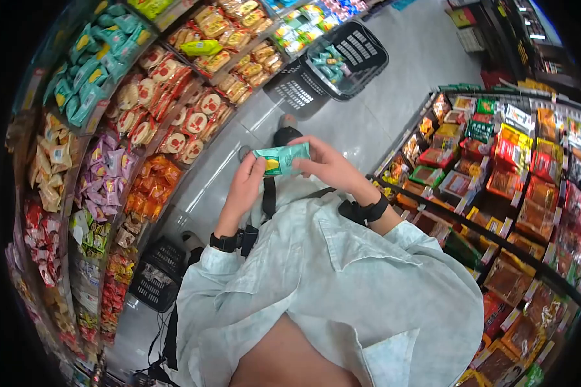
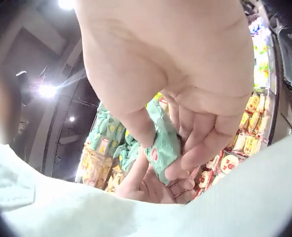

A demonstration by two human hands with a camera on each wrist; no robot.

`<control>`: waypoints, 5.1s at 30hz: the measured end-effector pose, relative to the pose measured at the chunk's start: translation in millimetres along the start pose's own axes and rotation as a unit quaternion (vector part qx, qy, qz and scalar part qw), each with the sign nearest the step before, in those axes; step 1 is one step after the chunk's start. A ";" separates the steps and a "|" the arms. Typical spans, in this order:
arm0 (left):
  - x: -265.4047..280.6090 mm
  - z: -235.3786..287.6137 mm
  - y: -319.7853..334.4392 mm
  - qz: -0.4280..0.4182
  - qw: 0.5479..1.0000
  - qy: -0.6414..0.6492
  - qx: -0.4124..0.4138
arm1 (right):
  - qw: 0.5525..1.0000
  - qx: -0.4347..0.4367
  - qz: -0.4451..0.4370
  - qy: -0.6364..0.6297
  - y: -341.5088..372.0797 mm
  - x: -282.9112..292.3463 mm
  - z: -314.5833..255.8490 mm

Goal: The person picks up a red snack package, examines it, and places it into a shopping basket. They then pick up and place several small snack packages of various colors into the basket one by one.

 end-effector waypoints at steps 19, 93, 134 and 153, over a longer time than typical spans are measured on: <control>-276.9 -14.9 -51.8 -0.089 0.969 -0.230 -0.016 | 0.974 0.057 0.186 -0.120 165.9 232.9 162.3; -551.2 -3.0 -305.8 0.406 0.894 -0.151 0.110 | 0.988 0.051 -0.127 0.070 -46.4 700.6 68.3; -249.4 -87.8 -30.9 0.530 0.837 -0.125 0.051 | 0.778 0.120 -0.468 0.400 -73.8 206.7 37.9; -37.8 20.5 -155.6 0.460 0.862 -0.209 0.036 | 0.898 0.074 -0.330 0.282 -250.1 193.0 -56.4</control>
Point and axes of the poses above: each hand's wrist, its own y-axis away from the middle knuckle, its own x-axis out of the back of the hand, z = x × y, the point moved 6 cm from there along -y, towards the middle knuckle, and after that the axes turned 1 degree about y, right-handed, at the moved point
